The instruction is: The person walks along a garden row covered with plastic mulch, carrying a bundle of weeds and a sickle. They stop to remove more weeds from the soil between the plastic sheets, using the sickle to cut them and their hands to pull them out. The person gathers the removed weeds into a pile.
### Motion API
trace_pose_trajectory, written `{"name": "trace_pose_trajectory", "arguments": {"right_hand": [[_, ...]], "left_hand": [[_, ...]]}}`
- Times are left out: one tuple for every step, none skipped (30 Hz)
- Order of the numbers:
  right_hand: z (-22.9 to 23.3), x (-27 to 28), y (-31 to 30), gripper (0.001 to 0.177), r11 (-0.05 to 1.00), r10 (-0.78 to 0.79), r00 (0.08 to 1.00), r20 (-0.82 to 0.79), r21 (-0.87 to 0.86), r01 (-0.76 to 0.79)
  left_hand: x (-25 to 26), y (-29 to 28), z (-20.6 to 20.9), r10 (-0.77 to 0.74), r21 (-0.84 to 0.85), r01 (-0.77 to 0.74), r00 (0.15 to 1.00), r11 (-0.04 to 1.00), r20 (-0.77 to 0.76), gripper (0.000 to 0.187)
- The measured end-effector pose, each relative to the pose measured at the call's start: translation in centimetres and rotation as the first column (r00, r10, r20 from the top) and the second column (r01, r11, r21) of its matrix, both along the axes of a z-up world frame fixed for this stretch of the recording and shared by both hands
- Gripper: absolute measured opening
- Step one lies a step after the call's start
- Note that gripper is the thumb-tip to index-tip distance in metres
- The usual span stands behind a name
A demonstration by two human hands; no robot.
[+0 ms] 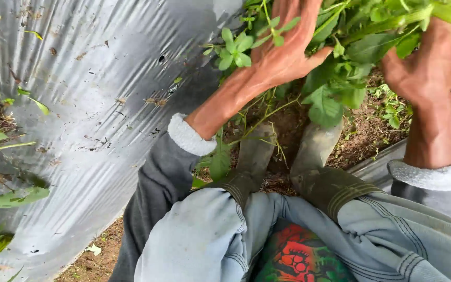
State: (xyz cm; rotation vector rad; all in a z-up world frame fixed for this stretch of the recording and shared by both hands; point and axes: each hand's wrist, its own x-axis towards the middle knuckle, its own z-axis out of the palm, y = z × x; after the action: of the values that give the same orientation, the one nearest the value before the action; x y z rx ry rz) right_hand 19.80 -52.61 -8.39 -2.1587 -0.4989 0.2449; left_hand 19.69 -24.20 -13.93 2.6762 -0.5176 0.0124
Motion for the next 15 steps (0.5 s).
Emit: {"name": "trace_pose_trajectory", "arguments": {"right_hand": [[-1.1, -0.5, 0.6, 0.04, 0.991, 0.011, 1.0, -0.026, -0.131, -0.014], [-2.0, -0.8, 1.2, 0.049, 0.966, 0.013, 0.998, -0.054, -0.259, -0.027], [-3.0, -1.2, 1.8, 0.049, 0.962, -0.006, 1.0, -0.03, -0.272, -0.002], [-4.0, -1.5, 2.3, 0.034, 0.949, -0.054, 0.99, -0.13, -0.316, 0.011], [-4.9, -2.3, 2.6, 0.02, 0.932, -0.109, 0.966, -0.236, -0.361, 0.017], [-4.6, -2.7, 3.2, 0.02, 0.925, -0.133, 0.967, -0.218, -0.377, 0.042], [-4.2, -2.7, 3.7, 0.019, 0.923, -0.165, 0.951, -0.263, -0.382, 0.055], [-3.8, -2.7, 4.1, 0.025, 0.92, -0.198, 0.931, -0.307, -0.385, 0.069], [-3.1, -2.6, 3.5, 0.025, 0.913, -0.221, 0.935, -0.278, -0.396, 0.098], [-2.3, -2.4, 2.9, 0.026, 0.903, -0.194, 0.923, -0.333, -0.427, 0.036], [-1.6, -2.1, 2.4, 0.028, 0.893, -0.167, 0.905, -0.391, -0.449, -0.028], [2.7, -0.9, 2.2, 0.028, 0.89, -0.188, 0.912, -0.366, -0.456, 0.0], [6.8, -0.2, 2.2, 0.023, 0.94, -0.154, 0.939, -0.307, -0.337, 0.044], [10.9, 0.5, 2.2, 0.024, 0.974, -0.128, 0.962, -0.24, -0.211, 0.077], [9.5, 0.6, 0.0, 0.024, 0.973, -0.146, 0.962, -0.231, -0.207, 0.097]], "left_hand": [[-1.8, 1.2, 0.8, 0.007, -0.011, -0.008, 1.0, 1.0, -0.031, 0.124], [-3.6, 2.4, 1.6, 0.014, -0.021, -0.015, 0.998, 1.0, -0.061, 0.139], [-4.6, 2.6, 2.2, -0.006, -0.035, 0.005, 0.999, 0.999, -0.037, 0.139], [-5.6, 2.8, 2.7, 0.045, 0.139, -0.03, 0.993, 0.99, -0.11, 0.145], [-7.2, 2.9, 3.2, 0.108, 0.307, -0.049, 0.978, 0.95, -0.18, 0.151], [-7.6, 2.5, 2.9, 0.085, 0.29, -0.034, 0.982, 0.957, -0.166, 0.151], [-7.8, 2.0, 2.6, 0.109, 0.201, -0.074, 0.98, 0.977, -0.168, 0.12], [-7.9, 1.5, 2.3, 0.13, 0.111, -0.112, 0.976, 0.988, -0.174, 0.103], [-7.3, 1.4, 3.3, 0.108, 0.094, -0.094, 0.983, 0.991, -0.149, 0.103], [-6.6, 1.3, 4.3, 0.107, 0.076, -0.093, 0.973, 0.993, -0.206, 0.1], [-5.9, 1.4, 5.3, 0.107, 0.064, -0.093, 0.959, 0.994, -0.262, 0.097], [-6.0, 1.3, 4.4, 0.086, 0.054, -0.076, 0.967, 0.996, -0.238, 0.097], [-6.3, 1.3, 3.4, 0.112, 0.125, -0.079, 0.954, 0.989, -0.278, 0.097], [-6.5, 1.4, 2.3, 0.141, 0.196, -0.081, 0.939, 0.977, -0.315, 0.098], [-6.3, 1.4, 2.4, 0.124, 0.199, -0.064, 0.944, 0.978, -0.306, 0.098]]}}
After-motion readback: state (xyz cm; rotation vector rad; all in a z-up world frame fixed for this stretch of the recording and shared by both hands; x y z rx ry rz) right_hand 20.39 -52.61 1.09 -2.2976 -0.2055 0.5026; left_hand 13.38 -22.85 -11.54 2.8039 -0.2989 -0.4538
